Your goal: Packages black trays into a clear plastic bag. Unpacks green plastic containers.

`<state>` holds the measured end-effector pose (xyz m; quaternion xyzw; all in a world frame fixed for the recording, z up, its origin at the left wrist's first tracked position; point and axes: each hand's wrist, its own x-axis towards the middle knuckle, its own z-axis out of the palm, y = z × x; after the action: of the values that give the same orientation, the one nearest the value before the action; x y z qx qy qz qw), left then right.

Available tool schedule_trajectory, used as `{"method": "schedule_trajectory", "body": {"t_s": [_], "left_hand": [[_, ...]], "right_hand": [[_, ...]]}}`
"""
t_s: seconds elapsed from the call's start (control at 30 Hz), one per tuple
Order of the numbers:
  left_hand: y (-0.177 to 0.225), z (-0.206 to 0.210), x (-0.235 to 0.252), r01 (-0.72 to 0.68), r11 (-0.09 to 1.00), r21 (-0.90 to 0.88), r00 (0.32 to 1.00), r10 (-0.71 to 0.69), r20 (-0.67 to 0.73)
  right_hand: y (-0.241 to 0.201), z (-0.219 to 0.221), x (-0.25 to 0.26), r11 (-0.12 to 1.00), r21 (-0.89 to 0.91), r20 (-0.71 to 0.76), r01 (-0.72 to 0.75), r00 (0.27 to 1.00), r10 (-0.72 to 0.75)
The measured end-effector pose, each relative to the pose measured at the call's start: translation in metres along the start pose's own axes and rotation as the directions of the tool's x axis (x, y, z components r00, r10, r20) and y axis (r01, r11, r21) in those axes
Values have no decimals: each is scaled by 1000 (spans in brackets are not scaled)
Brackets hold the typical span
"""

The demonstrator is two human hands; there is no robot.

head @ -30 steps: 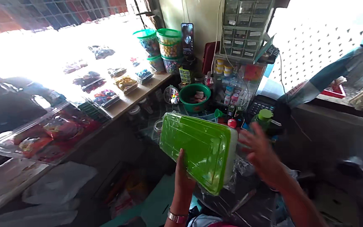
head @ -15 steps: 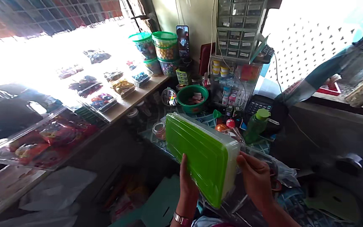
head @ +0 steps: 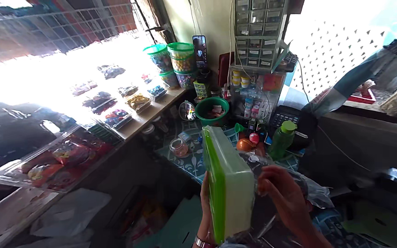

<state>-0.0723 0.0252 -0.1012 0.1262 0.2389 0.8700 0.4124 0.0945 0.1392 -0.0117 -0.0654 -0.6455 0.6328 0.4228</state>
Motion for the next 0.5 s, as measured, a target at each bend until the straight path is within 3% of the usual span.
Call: {"method": "schedule_trajectory", "body": {"t_s": [0.07, 0.13, 0.2, 0.27, 0.3, 0.37, 0.43, 0.5], "left_hand": [[14, 50, -15, -87, 971, 221, 978, 126, -168], [15, 71, -15, -91, 914, 396, 943, 207, -261], [9, 76, -12, -90, 886, 455, 923, 246, -295], [6, 77, -13, -109, 847, 520, 910, 296, -292], [5, 76, -15, -138, 820, 556, 909, 328, -259], [6, 60, -22, -259, 762, 593, 942, 335, -19], [10, 45, -21, -368, 748, 552, 926, 240, 292], [9, 46, -21, -335, 736, 588, 910, 93, 403]], "right_hand": [[-13, -3, -4, 997, -72, 91, 13, 996, -6], [-12, -5, -9, 993, -108, 106, -39, 993, 51], [-3, -6, -12, 983, -60, 22, -172, 985, 174], [3, -8, -13, 939, 109, -118, -326, 934, 338], [4, -10, -12, 900, 218, -158, -377, 896, 414], [3, -15, -13, 833, 374, -191, -406, 846, 498], [0, -22, -16, 784, 517, -173, -343, 855, 489], [-1, -24, -18, 737, 609, -129, -295, 879, 459]]}}
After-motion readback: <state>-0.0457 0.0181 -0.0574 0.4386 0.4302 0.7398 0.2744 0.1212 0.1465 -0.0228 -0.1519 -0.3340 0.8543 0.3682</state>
